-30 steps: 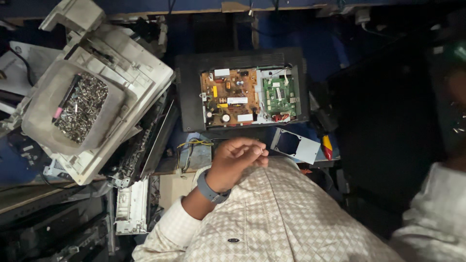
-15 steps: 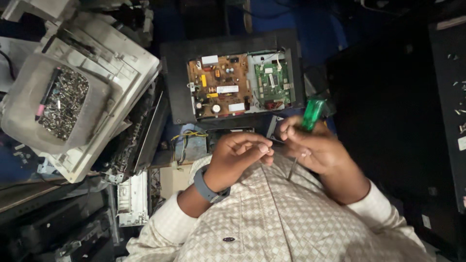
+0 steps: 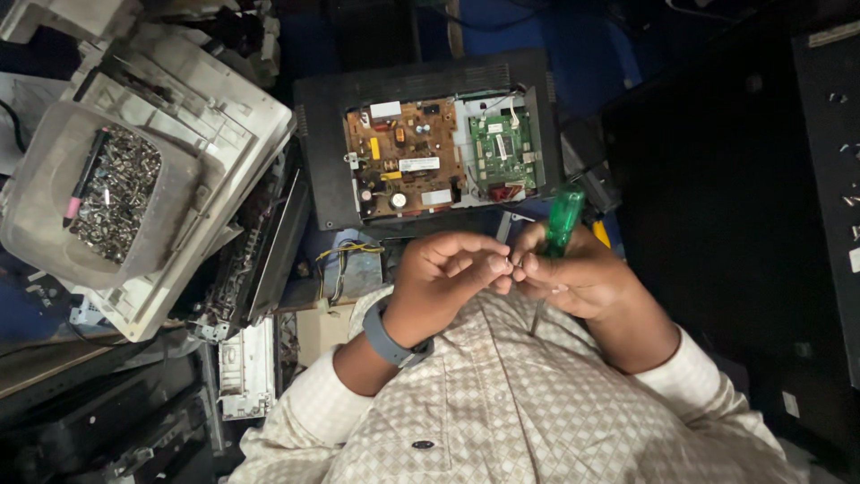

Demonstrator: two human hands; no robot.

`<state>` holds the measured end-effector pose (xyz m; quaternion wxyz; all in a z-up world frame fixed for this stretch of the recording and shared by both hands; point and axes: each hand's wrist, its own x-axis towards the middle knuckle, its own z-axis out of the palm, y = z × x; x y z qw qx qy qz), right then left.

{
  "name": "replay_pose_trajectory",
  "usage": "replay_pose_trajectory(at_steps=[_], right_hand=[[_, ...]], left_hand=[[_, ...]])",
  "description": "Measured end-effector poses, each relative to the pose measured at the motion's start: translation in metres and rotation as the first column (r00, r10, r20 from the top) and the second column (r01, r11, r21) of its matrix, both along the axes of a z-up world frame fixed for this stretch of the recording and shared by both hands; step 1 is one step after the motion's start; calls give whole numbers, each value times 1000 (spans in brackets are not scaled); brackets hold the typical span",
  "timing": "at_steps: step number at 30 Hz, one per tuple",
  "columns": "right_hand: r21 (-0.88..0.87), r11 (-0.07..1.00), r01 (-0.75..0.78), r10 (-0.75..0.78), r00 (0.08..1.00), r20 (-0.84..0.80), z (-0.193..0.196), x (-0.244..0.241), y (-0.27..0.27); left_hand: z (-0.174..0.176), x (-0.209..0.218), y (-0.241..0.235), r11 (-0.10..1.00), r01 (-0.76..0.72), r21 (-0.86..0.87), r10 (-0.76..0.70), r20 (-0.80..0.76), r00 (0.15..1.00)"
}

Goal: The person uses a green-handled screwdriver to remove screws from an open electronic device on a workbench. They place the screws into a clear plastic container and continue unscrewing components from the circuit board.

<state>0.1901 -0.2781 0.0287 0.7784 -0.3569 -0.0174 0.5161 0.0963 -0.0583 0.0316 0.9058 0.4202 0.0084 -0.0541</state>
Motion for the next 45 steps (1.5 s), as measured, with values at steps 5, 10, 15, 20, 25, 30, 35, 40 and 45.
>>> replay_pose_trajectory(at_steps=[5, 10, 15, 20, 25, 30, 35, 40, 45], right_hand=[[42, 998, -49, 49, 999, 1, -3, 1, 3], [119, 989, -87, 86, 996, 19, -6, 1, 4], [75, 991, -110, 111, 994, -21, -3, 4, 7], [130, 986, -108, 104, 994, 39, 6, 3, 15], [155, 975, -161, 154, 987, 53, 8, 6, 18], [170, 978, -124, 129, 991, -21, 0, 6, 19], [111, 993, -26, 46, 983, -179, -7, 2, 16], [143, 990, 15, 14, 979, -204, -10, 2, 18], [228, 974, -16, 60, 981, -187, -10, 2, 21]], left_hand=[[-2, 0, 3, 1000, 22, -4, -22, -11, 1000], [-3, -1, 7, 997, 74, -7, -74, -41, 996], [-4, -2, 7, 997, 77, -8, -78, -44, 996], [0, -6, 2, 999, 26, 32, -25, -33, 999], [6, -6, 2, 1000, 22, 4, -22, -35, 999], [7, -8, -3, 998, 24, -66, -31, -102, 994], [-1, -9, -8, 965, -43, -259, -12, -207, 978], [-10, -9, -8, 962, -68, -265, 6, -228, 974], [-15, -11, -4, 946, -76, -315, -2, -239, 971]])
